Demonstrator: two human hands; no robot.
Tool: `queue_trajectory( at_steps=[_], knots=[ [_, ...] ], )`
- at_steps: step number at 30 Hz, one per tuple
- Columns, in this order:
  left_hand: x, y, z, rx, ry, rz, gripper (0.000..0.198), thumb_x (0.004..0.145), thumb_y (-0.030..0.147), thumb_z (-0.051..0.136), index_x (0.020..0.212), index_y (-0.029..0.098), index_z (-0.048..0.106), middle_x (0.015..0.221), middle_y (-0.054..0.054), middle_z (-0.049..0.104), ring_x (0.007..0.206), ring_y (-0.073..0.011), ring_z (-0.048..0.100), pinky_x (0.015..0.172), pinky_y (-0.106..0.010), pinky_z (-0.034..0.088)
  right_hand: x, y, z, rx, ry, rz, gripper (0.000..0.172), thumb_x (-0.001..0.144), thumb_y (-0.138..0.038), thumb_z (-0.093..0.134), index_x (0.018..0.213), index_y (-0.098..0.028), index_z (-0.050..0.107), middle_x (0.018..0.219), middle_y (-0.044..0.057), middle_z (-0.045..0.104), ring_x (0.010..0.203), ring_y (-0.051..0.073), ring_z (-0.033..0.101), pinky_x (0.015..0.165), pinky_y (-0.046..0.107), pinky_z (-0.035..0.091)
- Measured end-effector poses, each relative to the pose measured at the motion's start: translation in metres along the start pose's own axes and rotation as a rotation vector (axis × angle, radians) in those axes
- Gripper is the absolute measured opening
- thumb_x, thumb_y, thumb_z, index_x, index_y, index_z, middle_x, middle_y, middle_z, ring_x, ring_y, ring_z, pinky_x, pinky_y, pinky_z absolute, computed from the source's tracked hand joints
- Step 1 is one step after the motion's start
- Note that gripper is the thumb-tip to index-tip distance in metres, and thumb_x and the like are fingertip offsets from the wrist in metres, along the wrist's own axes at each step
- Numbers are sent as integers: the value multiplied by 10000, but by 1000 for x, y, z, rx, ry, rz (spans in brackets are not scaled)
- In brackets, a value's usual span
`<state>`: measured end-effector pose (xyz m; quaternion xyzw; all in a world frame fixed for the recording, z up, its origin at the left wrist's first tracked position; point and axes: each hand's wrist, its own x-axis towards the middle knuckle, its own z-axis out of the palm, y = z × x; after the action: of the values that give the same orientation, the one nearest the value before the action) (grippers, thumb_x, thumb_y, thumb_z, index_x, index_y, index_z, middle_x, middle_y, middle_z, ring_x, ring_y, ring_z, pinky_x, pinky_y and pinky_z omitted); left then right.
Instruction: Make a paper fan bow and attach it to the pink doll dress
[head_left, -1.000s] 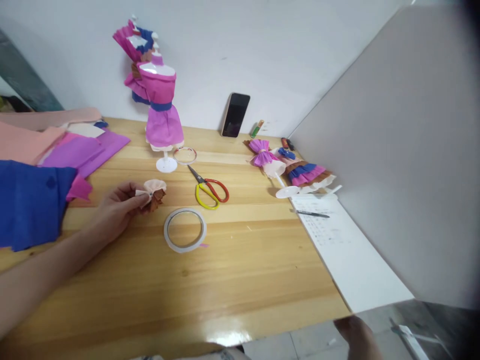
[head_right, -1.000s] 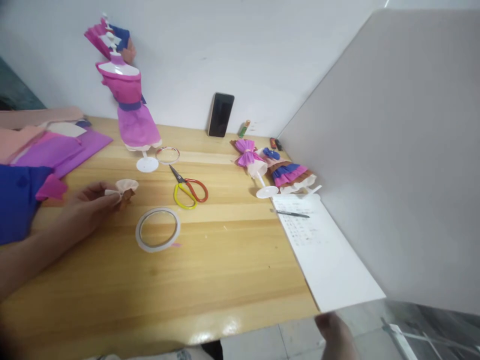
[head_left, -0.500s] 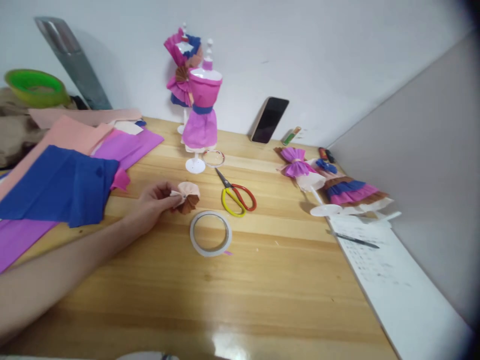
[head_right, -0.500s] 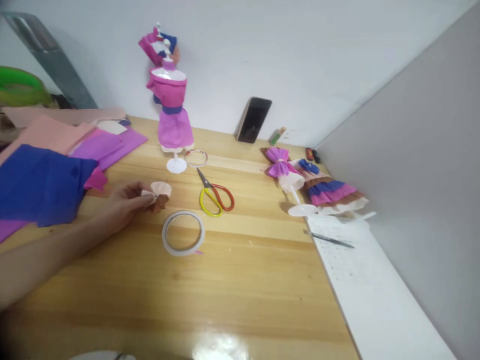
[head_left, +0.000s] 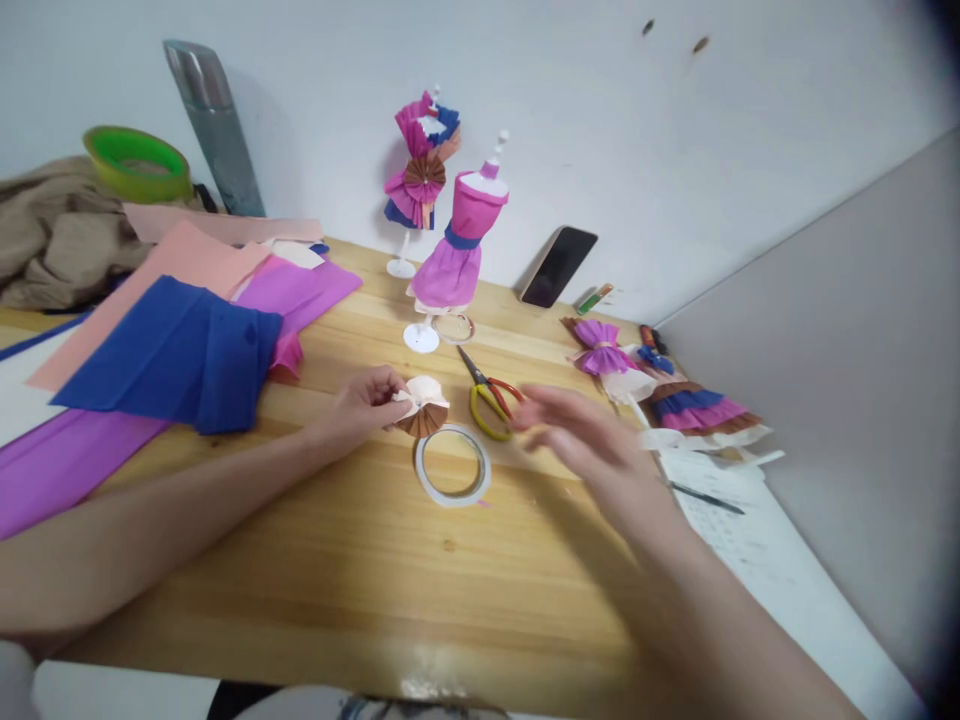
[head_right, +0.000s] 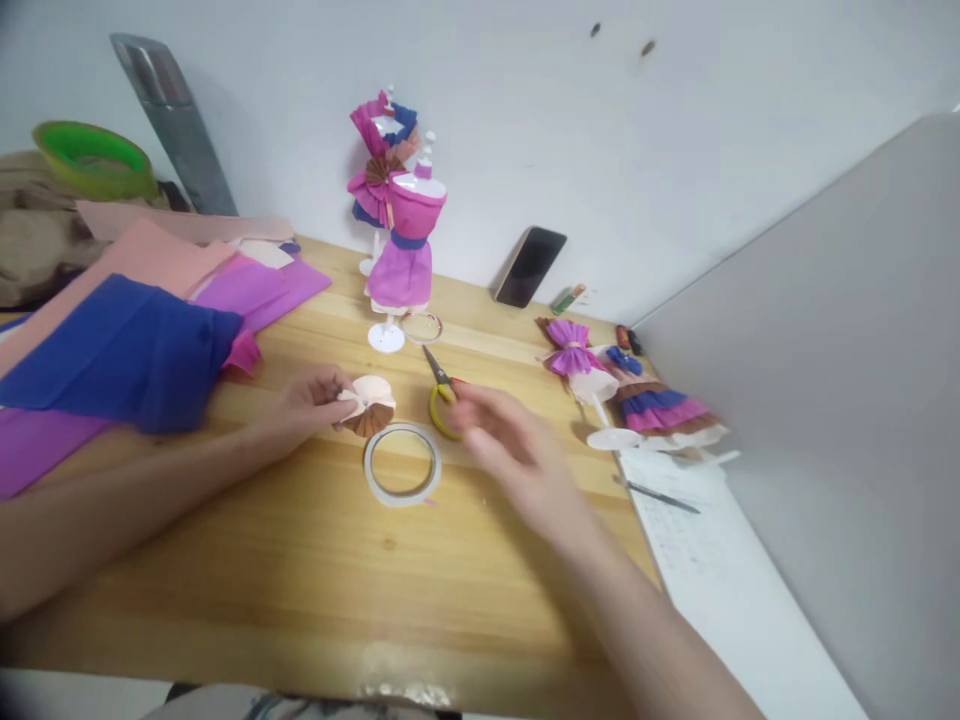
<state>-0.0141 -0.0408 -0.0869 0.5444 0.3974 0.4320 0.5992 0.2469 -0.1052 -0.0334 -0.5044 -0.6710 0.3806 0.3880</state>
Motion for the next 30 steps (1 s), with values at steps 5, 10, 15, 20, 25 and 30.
queue_trajectory(
  at_steps=[5,10,15,20,25,30],
  knots=[
    [1,-2,-5,-19,-18,-2,279,633,306,756,678,150,528,578,33,578,492,-70,511,460,-177,418,75,3,68,352,-263,295,551,670,-390,784,1154,-180,624,886,52,666,688,144,611,548,246,462],
    [5,-6,-10,-83,8,32,344,699,424,730,845,146,589,691,1,620,560,-101,557,482,-204,478,93,12,91,495,-186,292,339,578,-342,829,741,-147,606,550,-42,575,450,60,468,444,190,367],
    [6,-1,-9,-104,-16,5,355,688,427,753,844,136,624,723,-24,640,633,-129,586,535,-222,490,86,13,97,603,-49,262,355,570,-356,845,702,-175,570,620,-26,635,541,105,585,514,219,464],
    [4,3,-5,-87,17,7,297,711,406,735,781,134,638,644,-5,622,588,-115,560,522,-211,450,84,17,99,551,-51,259,317,608,-376,823,669,-171,590,545,-44,590,464,69,501,465,189,404],
    [5,1,-3,-119,48,-23,357,651,371,783,848,129,610,626,7,615,545,-110,549,512,-222,442,84,23,103,520,-56,242,347,654,-434,771,667,-180,535,532,-48,566,422,58,462,434,183,358],
    [5,0,0,-51,57,-9,294,679,357,746,754,134,569,509,42,533,460,-83,464,456,-204,363,81,18,104,419,-79,150,315,667,-411,750,713,-195,525,541,-59,539,443,76,458,427,198,352]
  ],
)
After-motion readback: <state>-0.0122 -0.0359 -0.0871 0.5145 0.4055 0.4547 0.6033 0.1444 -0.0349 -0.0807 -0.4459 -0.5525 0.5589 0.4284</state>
